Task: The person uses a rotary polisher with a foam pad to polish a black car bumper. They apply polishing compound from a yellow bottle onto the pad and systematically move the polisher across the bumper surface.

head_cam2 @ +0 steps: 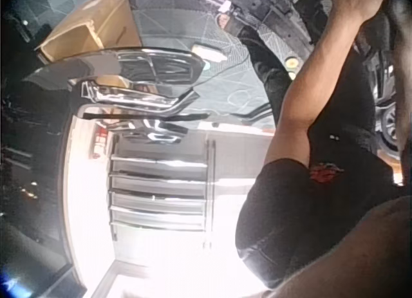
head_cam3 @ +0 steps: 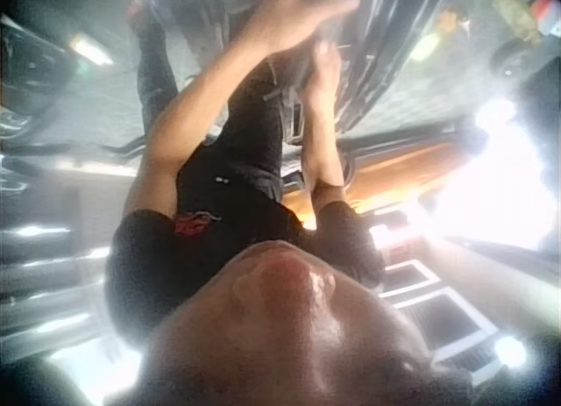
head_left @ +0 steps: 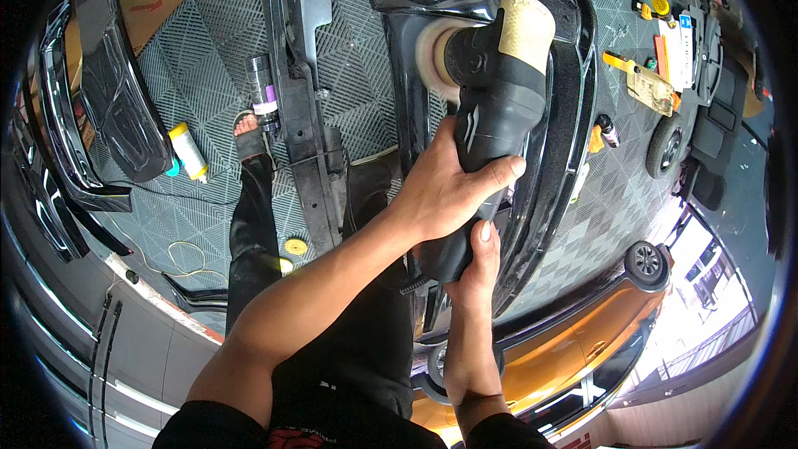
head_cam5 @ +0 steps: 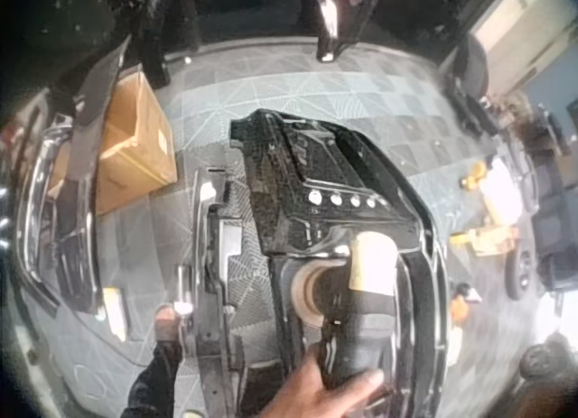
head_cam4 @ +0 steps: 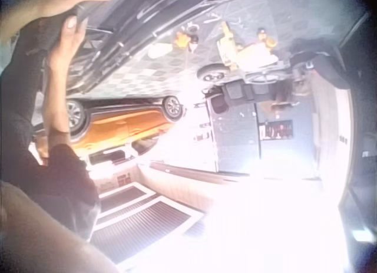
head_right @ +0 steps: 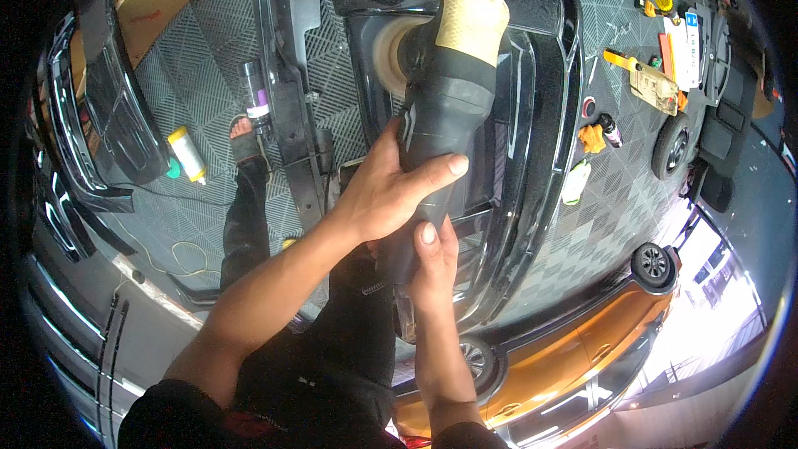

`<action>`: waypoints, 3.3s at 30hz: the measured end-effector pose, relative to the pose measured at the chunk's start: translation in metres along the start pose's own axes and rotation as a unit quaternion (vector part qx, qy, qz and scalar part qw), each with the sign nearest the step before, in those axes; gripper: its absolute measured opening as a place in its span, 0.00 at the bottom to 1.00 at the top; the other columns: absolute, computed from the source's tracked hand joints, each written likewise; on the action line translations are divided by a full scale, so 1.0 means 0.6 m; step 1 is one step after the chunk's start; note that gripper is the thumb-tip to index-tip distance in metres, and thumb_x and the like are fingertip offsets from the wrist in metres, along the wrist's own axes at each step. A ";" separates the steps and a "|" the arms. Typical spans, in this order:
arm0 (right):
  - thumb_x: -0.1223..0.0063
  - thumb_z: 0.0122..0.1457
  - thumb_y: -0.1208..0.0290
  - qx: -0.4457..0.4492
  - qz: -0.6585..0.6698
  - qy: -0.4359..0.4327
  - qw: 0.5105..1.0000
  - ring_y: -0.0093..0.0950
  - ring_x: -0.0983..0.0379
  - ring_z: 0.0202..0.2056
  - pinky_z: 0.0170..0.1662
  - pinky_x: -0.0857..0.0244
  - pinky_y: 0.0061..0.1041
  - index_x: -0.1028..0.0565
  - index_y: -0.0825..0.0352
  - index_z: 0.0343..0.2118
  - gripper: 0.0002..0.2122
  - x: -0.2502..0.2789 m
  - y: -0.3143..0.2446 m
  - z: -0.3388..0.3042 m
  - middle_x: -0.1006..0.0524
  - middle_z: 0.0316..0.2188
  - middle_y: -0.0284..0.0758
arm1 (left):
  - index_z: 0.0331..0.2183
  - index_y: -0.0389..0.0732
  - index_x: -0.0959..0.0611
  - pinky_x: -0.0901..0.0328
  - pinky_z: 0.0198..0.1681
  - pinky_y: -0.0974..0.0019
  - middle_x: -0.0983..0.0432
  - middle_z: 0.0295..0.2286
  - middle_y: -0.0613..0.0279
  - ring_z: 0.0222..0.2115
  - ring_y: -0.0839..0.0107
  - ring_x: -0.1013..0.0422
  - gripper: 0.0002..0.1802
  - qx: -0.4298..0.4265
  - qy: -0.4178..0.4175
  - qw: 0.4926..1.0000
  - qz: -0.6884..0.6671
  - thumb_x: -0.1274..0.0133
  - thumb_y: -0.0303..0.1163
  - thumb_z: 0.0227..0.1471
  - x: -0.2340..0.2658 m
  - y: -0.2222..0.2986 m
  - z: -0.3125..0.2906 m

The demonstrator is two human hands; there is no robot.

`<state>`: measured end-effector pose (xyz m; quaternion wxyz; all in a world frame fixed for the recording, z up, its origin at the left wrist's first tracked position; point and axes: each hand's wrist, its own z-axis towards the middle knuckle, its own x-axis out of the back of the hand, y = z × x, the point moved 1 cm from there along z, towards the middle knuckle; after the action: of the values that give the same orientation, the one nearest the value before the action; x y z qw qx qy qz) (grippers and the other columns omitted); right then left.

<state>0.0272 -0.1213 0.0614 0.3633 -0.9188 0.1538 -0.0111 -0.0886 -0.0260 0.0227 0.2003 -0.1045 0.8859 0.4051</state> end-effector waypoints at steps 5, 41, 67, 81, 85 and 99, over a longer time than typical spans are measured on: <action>0.44 0.65 0.43 -0.009 0.017 0.036 0.999 0.33 0.19 0.41 0.44 0.24 0.33 0.30 0.71 0.58 0.33 0.024 0.019 0.005 0.19 0.44 0.41 | 0.54 0.35 0.25 0.32 0.51 0.61 0.24 0.44 0.55 0.44 0.65 0.27 0.35 -0.008 -0.031 0.999 0.019 0.35 0.50 0.55 -0.013 -0.021 0.021; 0.38 0.61 0.43 0.037 -0.039 0.014 0.998 0.28 0.23 0.44 0.45 0.28 0.26 0.31 0.74 0.59 0.37 -0.039 0.044 -0.011 0.22 0.46 0.39 | 0.58 0.29 0.34 0.29 0.49 0.60 0.24 0.45 0.47 0.43 0.60 0.23 0.46 -0.045 -0.021 0.999 -0.004 0.34 0.54 0.55 0.059 -0.030 -0.016; 0.28 0.56 0.67 0.057 -0.260 -0.041 0.963 0.30 0.23 0.50 0.56 0.31 0.30 0.37 0.78 0.65 0.39 -0.130 0.065 -0.028 0.20 0.49 0.47 | 0.54 0.31 0.26 0.21 0.30 0.62 0.20 0.40 0.50 0.30 0.61 0.18 0.35 -0.054 0.148 0.972 -0.172 0.39 0.52 0.60 0.169 -0.008 -0.040; 0.31 0.59 0.66 0.037 -0.153 -0.116 0.981 0.29 0.30 0.58 0.61 0.35 0.29 0.47 0.79 0.71 0.44 -0.161 0.041 -0.041 0.28 0.59 0.45 | 0.50 0.31 0.22 0.22 0.27 0.66 0.20 0.36 0.53 0.28 0.65 0.19 0.35 0.003 0.162 0.977 -0.140 0.46 0.58 0.63 0.187 0.038 -0.045; 0.31 0.60 0.63 0.043 -0.133 -0.120 0.983 0.28 0.29 0.57 0.60 0.35 0.29 0.48 0.79 0.71 0.45 -0.177 0.029 -0.036 0.27 0.58 0.44 | 0.51 0.31 0.22 0.22 0.27 0.67 0.19 0.35 0.55 0.28 0.66 0.19 0.35 0.012 0.154 0.980 -0.125 0.46 0.58 0.64 0.192 0.054 -0.034; 0.32 0.60 0.63 0.045 -0.109 -0.098 0.988 0.29 0.30 0.57 0.61 0.36 0.29 0.48 0.77 0.71 0.45 -0.156 0.040 -0.036 0.28 0.59 0.44 | 0.51 0.32 0.22 0.23 0.27 0.68 0.19 0.35 0.54 0.28 0.67 0.19 0.34 -0.022 0.146 0.984 -0.100 0.41 0.55 0.61 0.164 0.052 -0.028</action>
<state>-0.0715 -0.1254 0.0698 0.4142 -0.9095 0.0155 0.0330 -0.1924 -0.0208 0.0104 0.1056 -0.2551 0.8817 0.3825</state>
